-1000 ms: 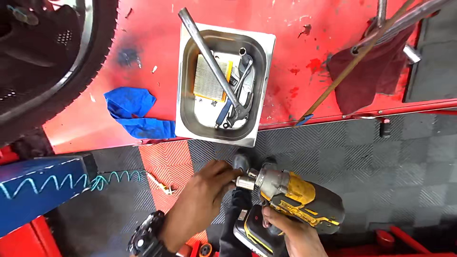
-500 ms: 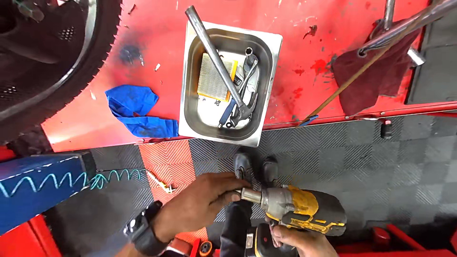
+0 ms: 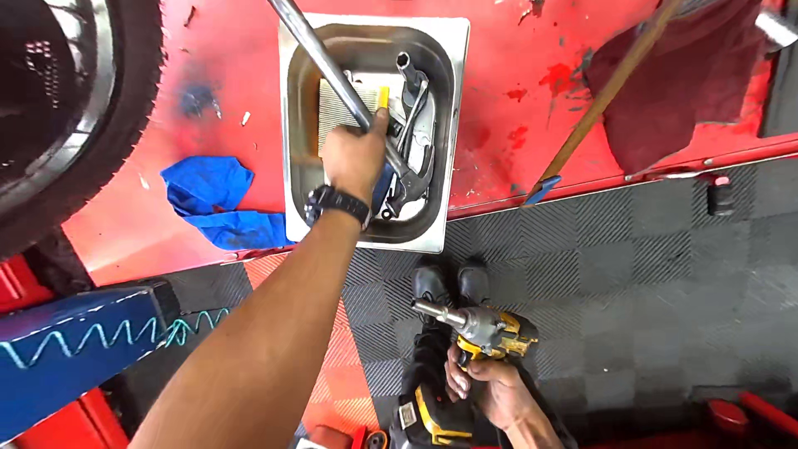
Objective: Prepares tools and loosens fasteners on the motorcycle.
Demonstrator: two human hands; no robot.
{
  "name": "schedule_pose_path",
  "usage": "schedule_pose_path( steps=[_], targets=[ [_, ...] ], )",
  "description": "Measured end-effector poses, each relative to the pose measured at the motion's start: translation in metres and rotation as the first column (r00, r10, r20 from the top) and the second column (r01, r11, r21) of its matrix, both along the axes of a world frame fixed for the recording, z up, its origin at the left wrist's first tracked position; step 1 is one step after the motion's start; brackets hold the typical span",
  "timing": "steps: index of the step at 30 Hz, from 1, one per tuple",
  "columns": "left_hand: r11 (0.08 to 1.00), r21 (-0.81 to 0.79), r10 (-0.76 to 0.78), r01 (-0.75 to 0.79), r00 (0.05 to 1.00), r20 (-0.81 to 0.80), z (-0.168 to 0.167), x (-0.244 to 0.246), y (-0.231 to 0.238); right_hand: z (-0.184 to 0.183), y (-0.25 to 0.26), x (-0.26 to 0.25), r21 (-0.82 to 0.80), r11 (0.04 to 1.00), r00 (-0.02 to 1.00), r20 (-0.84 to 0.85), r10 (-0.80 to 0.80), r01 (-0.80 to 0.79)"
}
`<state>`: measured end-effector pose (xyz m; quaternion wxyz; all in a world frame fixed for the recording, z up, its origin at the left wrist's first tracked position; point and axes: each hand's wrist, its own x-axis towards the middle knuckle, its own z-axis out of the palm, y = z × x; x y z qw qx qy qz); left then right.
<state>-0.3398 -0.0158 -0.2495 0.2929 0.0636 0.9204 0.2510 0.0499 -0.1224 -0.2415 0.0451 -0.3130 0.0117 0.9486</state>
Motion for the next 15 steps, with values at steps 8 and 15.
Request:
schedule_pose_path(
  steps=[8,15],
  targets=[
    [0.964,0.149,-0.218,0.222,0.975,-0.047,0.001,-0.005,-0.002,-0.013,-0.003,-0.023,0.023,0.995,0.994,0.049,0.095,-0.096],
    [0.701,0.708,-0.051,0.087,0.996,-0.072,0.052,-0.021,-0.044,-0.014,-0.007,-0.041,0.017,0.987,0.987,-0.007,0.159,-0.159]
  ],
)
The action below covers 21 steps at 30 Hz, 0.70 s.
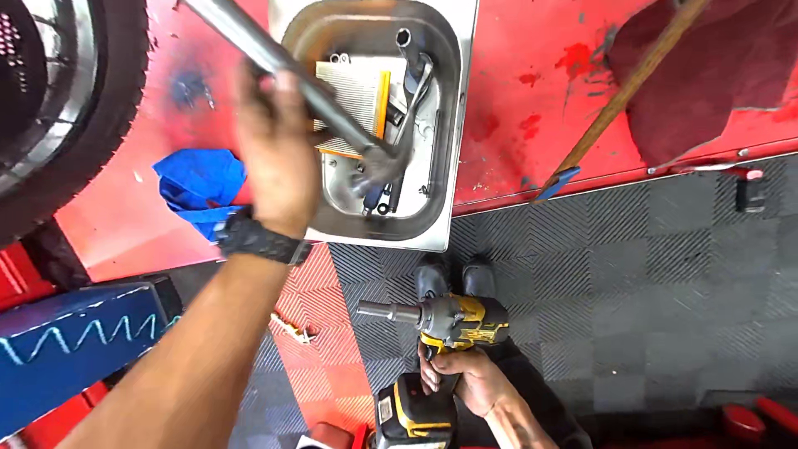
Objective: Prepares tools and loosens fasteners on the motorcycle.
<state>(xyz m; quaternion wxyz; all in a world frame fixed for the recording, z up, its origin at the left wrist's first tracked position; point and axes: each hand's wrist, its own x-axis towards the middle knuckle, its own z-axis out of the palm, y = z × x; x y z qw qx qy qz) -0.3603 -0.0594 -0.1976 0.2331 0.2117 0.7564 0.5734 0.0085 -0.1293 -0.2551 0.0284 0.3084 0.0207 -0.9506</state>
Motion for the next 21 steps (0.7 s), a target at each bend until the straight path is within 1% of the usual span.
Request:
schedule_pose_path(
  steps=[1,2,3,4,5,6,7,10,11,13,14,15,16,17,18,19,20,21],
  targets=[
    [0.999,-0.027,0.029,-0.029,0.999,-0.023,0.011,-0.013,-0.009,0.000,0.001,0.000,-0.002,1.000,1.000,-0.009,0.005,-0.005],
    [0.995,-0.096,0.035,-0.041,0.997,-0.065,0.019,-0.028,-0.021,-0.001,0.002,0.000,-0.004,1.000,1.000,-0.018,0.010,-0.010],
    [0.979,-0.200,0.018,-0.043,0.992,-0.124,0.025,-0.042,-0.036,-0.001,0.004,0.000,0.001,1.000,1.000,-0.027,0.014,-0.014],
    [0.945,-0.324,-0.026,-0.040,0.980,-0.195,0.027,-0.055,-0.053,-0.001,0.007,0.000,0.005,1.000,0.999,-0.029,0.015,-0.015],
    [0.891,-0.452,-0.083,-0.043,0.963,-0.255,0.025,-0.066,-0.072,-0.001,0.009,0.000,0.009,1.000,1.000,-0.027,0.014,-0.014],
    [0.830,-0.554,-0.117,-0.062,0.952,-0.282,0.019,-0.075,-0.089,-0.001,0.011,0.000,0.010,1.000,1.000,-0.025,0.009,-0.009],
    [0.779,-0.621,-0.129,-0.079,0.951,-0.282,0.010,-0.082,-0.106,-0.002,0.013,0.000,0.016,1.000,1.000,-0.022,0.005,-0.004],
    [0.681,-0.720,-0.074,-0.133,0.966,-0.248,-0.028,-0.106,-0.144,-0.002,0.017,-0.001,0.016,1.000,1.000,-0.017,-0.026,0.026],
    [0.642,-0.756,-0.081,-0.127,0.969,-0.232,-0.038,-0.114,-0.151,-0.002,0.017,-0.002,0.011,0.999,0.999,-0.013,-0.041,0.041],
    [0.559,-0.822,-0.146,-0.114,0.962,-0.232,-0.049,-0.121,-0.152,-0.005,0.019,-0.001,0.006,0.998,0.998,-0.011,-0.062,0.062],
    [0.543,-0.830,-0.213,-0.127,0.935,-0.282,-0.049,-0.115,-0.146,-0.006,0.019,0.000,0.007,0.998,0.998,0.003,-0.068,0.068],
    [0.568,-0.813,-0.304,-0.131,0.884,-0.355,-0.042,-0.100,-0.135,-0.006,0.018,0.001,0.012,0.998,0.998,0.021,-0.066,0.066],
    [0.630,-0.770,-0.400,-0.097,0.810,-0.429,-0.034,-0.080,-0.121,-0.007,0.019,0.001,0.020,0.998,0.997,0.038,-0.064,0.064],
    [0.691,-0.723,-0.503,0.021,0.732,-0.460,-0.030,-0.059,-0.106,-0.008,0.019,0.001,0.024,0.998,0.997,0.037,-0.065,0.064],
    [0.692,-0.697,-0.620,0.189,0.651,-0.438,-0.029,-0.037,-0.093,-0.009,0.020,0.001,0.028,0.998,0.997,0.036,-0.065,0.064],
    [0.608,-0.721,-0.742,0.332,0.559,-0.369,-0.031,-0.017,-0.079,-0.009,0.022,0.000,0.034,0.998,0.998,0.033,-0.062,0.061],
    [0.485,-0.770,-0.836,0.414,0.477,-0.270,-0.037,0.000,-0.067,-0.008,0.022,0.000,0.037,0.998,0.998,0.025,-0.059,0.058],
    [0.370,-0.814,-0.886,0.448,0.435,-0.163,-0.045,0.012,-0.057,-0.006,0.023,-0.001,0.034,0.998,0.998,0.025,-0.059,0.058]
  ],
)
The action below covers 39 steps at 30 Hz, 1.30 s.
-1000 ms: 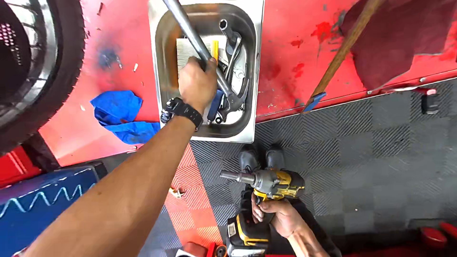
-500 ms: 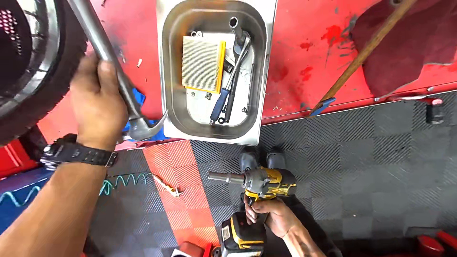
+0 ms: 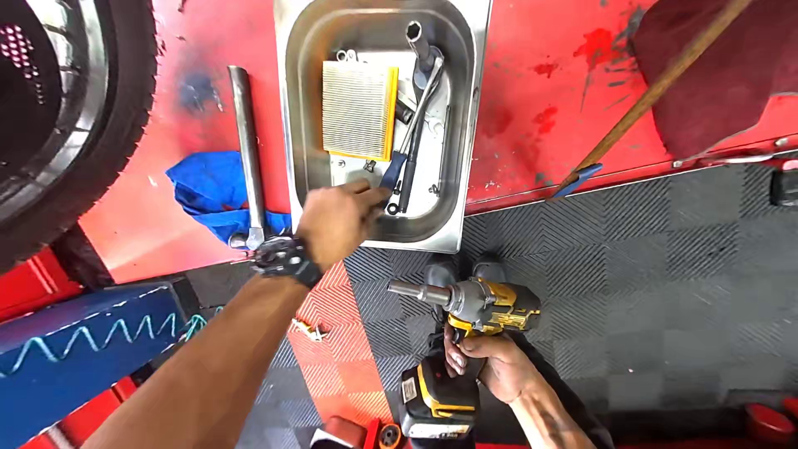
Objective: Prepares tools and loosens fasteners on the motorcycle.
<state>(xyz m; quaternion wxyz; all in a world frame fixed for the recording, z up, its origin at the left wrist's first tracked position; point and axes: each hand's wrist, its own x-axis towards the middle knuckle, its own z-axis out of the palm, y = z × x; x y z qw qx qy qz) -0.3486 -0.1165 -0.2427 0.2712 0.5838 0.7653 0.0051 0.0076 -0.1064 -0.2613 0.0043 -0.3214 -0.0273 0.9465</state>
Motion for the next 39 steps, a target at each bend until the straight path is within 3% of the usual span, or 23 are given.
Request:
schedule_pose_path(
  steps=[2,6,11,15,21,24,29,35,39],
  targets=[
    [0.981,-0.193,-0.015,0.009,0.999,-0.031,-0.014,0.010,0.020,0.001,0.004,-0.003,0.005,1.000,1.000,-0.014,-0.004,0.004],
    [0.933,-0.355,-0.117,0.056,0.981,-0.154,-0.024,0.018,0.045,0.001,0.006,-0.001,0.018,0.999,0.999,-0.029,-0.032,0.032],
    [0.943,-0.240,-0.254,0.231,0.965,-0.068,-0.035,-0.001,0.039,0.002,0.009,0.003,0.022,0.999,0.999,-0.028,-0.036,0.036],
    [0.952,-0.214,-0.217,0.218,0.976,0.025,-0.034,-0.008,0.026,0.001,0.010,0.006,0.032,0.998,0.998,-0.032,-0.049,0.050],
    [0.874,-0.409,-0.296,0.261,0.955,-0.021,-0.026,-0.003,0.037,0.003,0.011,0.008,0.019,0.998,0.997,-0.042,-0.062,0.063],
    [0.895,-0.415,-0.190,0.164,0.982,-0.022,-0.024,0.017,0.049,0.003,0.012,0.007,0.031,0.999,0.999,-0.029,-0.039,0.040],
    [0.809,-0.586,-0.078,-0.048,0.979,-0.188,-0.023,0.049,0.070,0.005,0.011,0.004,0.040,0.999,1.000,0.000,0.000,0.001],
    [0.864,-0.497,0.032,-0.076,0.995,-0.097,-0.033,0.037,0.060,0.005,0.018,0.006,0.060,0.998,1.000,-0.022,0.019,-0.018],
    [0.937,-0.330,-0.056,0.113,0.983,0.177,-0.042,0.013,0.048,0.003,0.023,0.010,0.057,0.998,0.999,-0.020,-0.026,0.027]
  ],
)
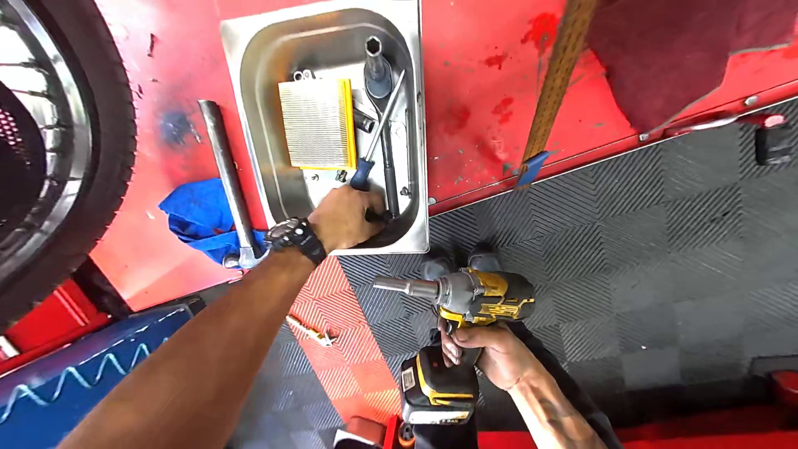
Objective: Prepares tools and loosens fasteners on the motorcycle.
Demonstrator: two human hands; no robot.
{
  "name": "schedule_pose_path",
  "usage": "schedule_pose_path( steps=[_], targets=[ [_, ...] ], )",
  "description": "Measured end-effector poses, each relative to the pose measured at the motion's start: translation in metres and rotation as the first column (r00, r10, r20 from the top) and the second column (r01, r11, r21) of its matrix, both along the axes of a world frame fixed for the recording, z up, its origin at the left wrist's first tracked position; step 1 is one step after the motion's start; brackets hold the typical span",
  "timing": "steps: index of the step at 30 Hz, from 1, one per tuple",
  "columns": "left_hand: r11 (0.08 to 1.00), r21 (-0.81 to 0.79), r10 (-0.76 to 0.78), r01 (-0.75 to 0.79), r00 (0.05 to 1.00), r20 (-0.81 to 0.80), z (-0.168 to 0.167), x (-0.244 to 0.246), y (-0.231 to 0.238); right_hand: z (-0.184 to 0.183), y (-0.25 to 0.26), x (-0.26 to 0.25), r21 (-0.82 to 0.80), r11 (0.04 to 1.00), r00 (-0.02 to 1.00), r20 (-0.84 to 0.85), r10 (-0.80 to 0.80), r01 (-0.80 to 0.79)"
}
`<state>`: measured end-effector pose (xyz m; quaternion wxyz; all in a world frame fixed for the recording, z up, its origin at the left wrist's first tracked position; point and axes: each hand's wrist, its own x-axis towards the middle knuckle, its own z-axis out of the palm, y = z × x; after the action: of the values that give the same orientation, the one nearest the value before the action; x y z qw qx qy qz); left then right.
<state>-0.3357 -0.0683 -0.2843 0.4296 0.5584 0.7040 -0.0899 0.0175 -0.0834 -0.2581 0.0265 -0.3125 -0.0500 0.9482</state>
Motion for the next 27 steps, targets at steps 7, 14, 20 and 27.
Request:
schedule_pose_path(
  steps=[7,14,20,27],
  targets=[
    [1.000,0.011,0.003,-0.007,0.945,0.327,0.017,0.011,0.008,-0.002,0.008,0.004,0.020,1.000,1.000,0.000,-0.010,0.010],
    [0.963,-0.027,0.266,-0.268,0.927,0.264,0.020,0.028,0.004,-0.004,0.008,0.004,0.008,1.000,1.000,0.027,0.005,-0.006],
    [0.903,0.116,0.397,-0.414,0.906,0.146,0.014,0.041,0.007,-0.005,0.013,0.004,0.049,0.999,0.999,0.037,0.005,-0.007],
    [0.977,0.137,0.189,-0.163,0.961,-0.202,0.009,0.061,0.032,0.001,0.023,-0.002,0.050,0.997,0.999,-0.019,-0.051,0.052]
  ],
)
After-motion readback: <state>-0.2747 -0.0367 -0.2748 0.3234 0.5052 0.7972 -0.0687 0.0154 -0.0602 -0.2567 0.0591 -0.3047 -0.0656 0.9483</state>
